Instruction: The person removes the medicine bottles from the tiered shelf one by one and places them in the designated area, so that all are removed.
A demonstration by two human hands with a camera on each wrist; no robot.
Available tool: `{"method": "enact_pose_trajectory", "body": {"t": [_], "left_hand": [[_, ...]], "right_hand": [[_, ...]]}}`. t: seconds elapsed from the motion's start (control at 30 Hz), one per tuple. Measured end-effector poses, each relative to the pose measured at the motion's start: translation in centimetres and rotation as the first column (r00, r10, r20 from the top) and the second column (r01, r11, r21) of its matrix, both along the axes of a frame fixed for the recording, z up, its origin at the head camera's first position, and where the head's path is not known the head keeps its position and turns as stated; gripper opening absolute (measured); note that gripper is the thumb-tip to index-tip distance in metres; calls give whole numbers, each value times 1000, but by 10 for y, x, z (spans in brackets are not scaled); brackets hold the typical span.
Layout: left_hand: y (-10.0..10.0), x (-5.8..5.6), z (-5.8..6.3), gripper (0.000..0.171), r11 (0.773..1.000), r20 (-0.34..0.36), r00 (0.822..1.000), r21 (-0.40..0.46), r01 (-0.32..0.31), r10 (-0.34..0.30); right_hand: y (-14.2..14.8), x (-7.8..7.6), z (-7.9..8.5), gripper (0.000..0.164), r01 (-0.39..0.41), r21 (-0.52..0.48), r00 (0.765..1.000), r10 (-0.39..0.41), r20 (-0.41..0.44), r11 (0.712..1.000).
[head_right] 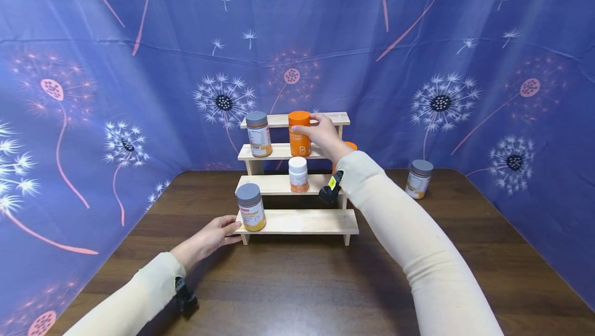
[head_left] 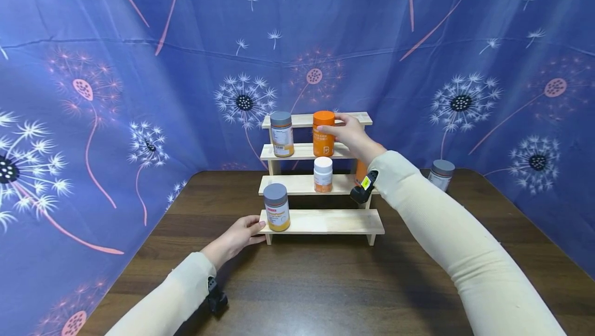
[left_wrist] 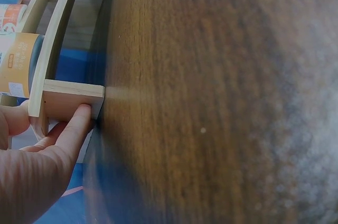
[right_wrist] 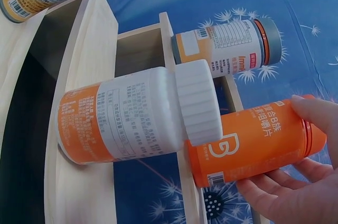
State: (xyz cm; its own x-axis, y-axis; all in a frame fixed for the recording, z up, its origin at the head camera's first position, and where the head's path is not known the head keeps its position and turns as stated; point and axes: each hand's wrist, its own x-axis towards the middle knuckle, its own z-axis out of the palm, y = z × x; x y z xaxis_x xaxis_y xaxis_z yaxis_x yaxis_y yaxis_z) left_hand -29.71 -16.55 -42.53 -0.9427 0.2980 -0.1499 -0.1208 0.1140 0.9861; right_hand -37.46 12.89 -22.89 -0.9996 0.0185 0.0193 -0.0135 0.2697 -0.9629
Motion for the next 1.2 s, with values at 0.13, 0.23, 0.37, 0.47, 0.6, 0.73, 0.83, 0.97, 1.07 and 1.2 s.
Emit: {"method": "enact_pose_trajectory", "body": {"t": [0.13,0.23,0.37,0.47,0.6,0.73,0.83,0.97,1.07,1.2], "left_hand": [[0,1,0,40,1000,0,1000,1,1,-1],[0,1,1,40,1000,-3,1000,4,8,-8],[0,1,3,41,1000,-11,1000,5,19,-19],[-1,1,4,42,1000,-14,1000,5,22,-22],[-1,2,4,41,1000,-6,1000,2,11,-11],[0,2,3,41,1000,-1,1000,0,4,-4],[0,2,2,41,1000,1,1000,0,4,-4],[1,2,3,41,1000,-1,1000,-2,6,-6],[1,2,4,41,1000,3,1000,-4,1,-1],[1,3,3,41,1000,0,1000,-5,1,-1]], "right_hand": [[-1,1,2,72,2,16,1000,-2,-18,1000],[0,3,5,72,3,18,999,-3,-50,1000],[2,4,10,70,5,11,996,-4,-91,1000],[4,4,13,70,7,17,995,-5,-102,1000],[8,4,15,70,22,21,995,-20,-98,1000],[13,4,15,71,38,26,995,-36,-96,999],[17,4,16,72,46,35,995,-43,-95,998],[24,4,18,71,60,45,994,-56,-95,997],[29,5,20,72,69,56,994,-64,-94,996],[34,7,22,74,88,74,992,-81,-95,993]]}}
